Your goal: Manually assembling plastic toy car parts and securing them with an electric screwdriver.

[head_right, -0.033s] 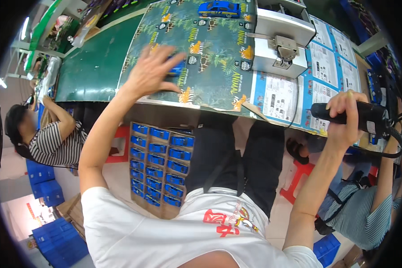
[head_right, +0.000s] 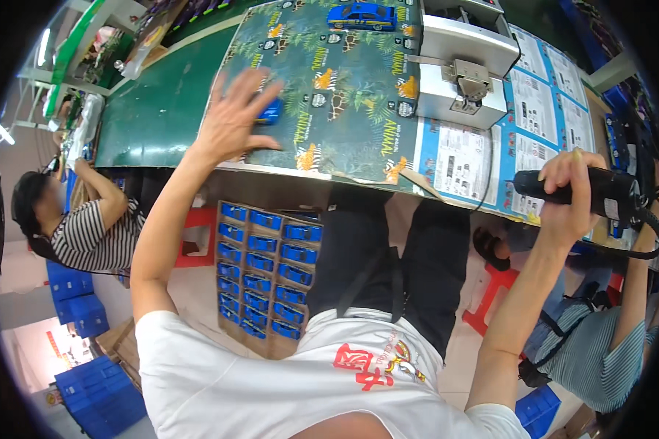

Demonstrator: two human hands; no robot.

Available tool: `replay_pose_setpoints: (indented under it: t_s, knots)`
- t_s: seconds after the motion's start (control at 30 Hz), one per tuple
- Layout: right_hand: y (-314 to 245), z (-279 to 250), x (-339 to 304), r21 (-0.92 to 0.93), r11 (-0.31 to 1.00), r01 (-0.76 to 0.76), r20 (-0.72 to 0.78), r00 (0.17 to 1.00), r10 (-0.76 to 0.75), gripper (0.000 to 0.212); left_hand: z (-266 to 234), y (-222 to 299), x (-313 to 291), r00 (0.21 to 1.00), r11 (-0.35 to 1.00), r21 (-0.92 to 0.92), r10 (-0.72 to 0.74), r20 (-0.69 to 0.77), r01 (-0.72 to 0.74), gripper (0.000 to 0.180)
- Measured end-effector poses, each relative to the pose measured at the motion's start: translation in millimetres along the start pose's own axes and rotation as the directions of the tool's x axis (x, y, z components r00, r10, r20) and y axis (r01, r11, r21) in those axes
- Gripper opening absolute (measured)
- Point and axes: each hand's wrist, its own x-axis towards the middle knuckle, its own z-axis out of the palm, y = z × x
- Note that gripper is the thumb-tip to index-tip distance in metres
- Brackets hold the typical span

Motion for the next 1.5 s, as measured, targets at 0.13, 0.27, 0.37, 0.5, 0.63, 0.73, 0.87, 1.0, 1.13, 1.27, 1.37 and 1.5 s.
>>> replay_pose_setpoints:
  t_s: [0.13,0.27,0.37,0.5,0.63,0.73,0.87,1.0,1.13,1.27,1.37,1.5]
  knots:
    - [1.7,-12.9,5.4,0.009,1.0,-0.011,-0.017,1.0,0.012,0.008,8.3,-29.5,-68.6,0.952,0.953,0.023,-0.299,-0.073,0.301,0.107]
    - [-0.5,-9.9,5.4,-0.059,0.998,-0.003,-0.019,1.0,0.001,0.008,10.3,28.1,-54.5,0.953,0.96,-0.227,-0.212,-0.218,0.161,0.078]
    - [-3.0,-16.3,-2.7,-0.112,0.992,0.061,-0.068,0.995,-0.069,0.008,0.4,100.9,10.8,0.902,0.91,-0.404,-0.093,-0.423,-0.095,0.049]
    - [-21.8,9.6,-24.0,-0.026,0.994,-0.106,-0.169,0.98,0.101,0.017,-30.1,201.9,110.8,0.749,0.706,-0.567,-0.08,-0.658,-0.423,0.027]
    - [-75.7,15.6,-35.8,-0.046,0.935,-0.351,0.013,0.936,0.352,0.02,-53.7,289.9,219.8,0.829,0.422,-0.785,-0.125,-0.546,-0.453,0.023]
    - [-102.0,3.0,-46.2,0.03,0.954,-0.298,0.084,0.952,0.295,0.03,-36.7,372.7,325.1,0.916,0.115,-0.918,-0.096,-0.391,-0.38,0.03]
    - [-105.4,-22.5,-56.3,0.057,0.977,-0.204,0.138,0.971,0.194,0.035,-53.4,464.3,431.4,0.982,0.189,-0.966,0.11,-0.156,-0.175,0.053]
    - [-122.2,-48.6,-58.7,-0.058,0.996,-0.066,0.126,0.989,0.073,0.042,-97.3,514.0,456.5,0.989,0.356,-0.934,0.144,0.045,-0.009,0.076]
    - [-129.3,-61.4,-63.1,0.117,0.977,-0.176,-0.045,0.982,0.182,0.042,-84.5,536.6,470.6,0.996,0.344,-0.937,0.043,0.08,0.06,0.081]
    - [-137.1,-63.8,-56.9,0.023,0.967,-0.254,-0.016,0.967,0.254,0.04,-53.0,519.6,457.3,0.995,-0.199,-0.979,-0.088,0.054,0.036,0.06]
    - [-138.5,-65.5,-59.6,0.106,0.945,-0.31,-0.054,0.947,0.317,0.037,-62.8,471.0,412.1,0.992,-0.518,-0.85,-0.117,-0.039,-0.094,0.044]
    - [-131.6,-61.5,-61.3,-0.046,0.985,-0.165,-0.157,0.975,0.156,0.031,-104.2,363.3,302.4,0.965,-0.645,-0.757,-0.251,0.079,-0.106,0.033]
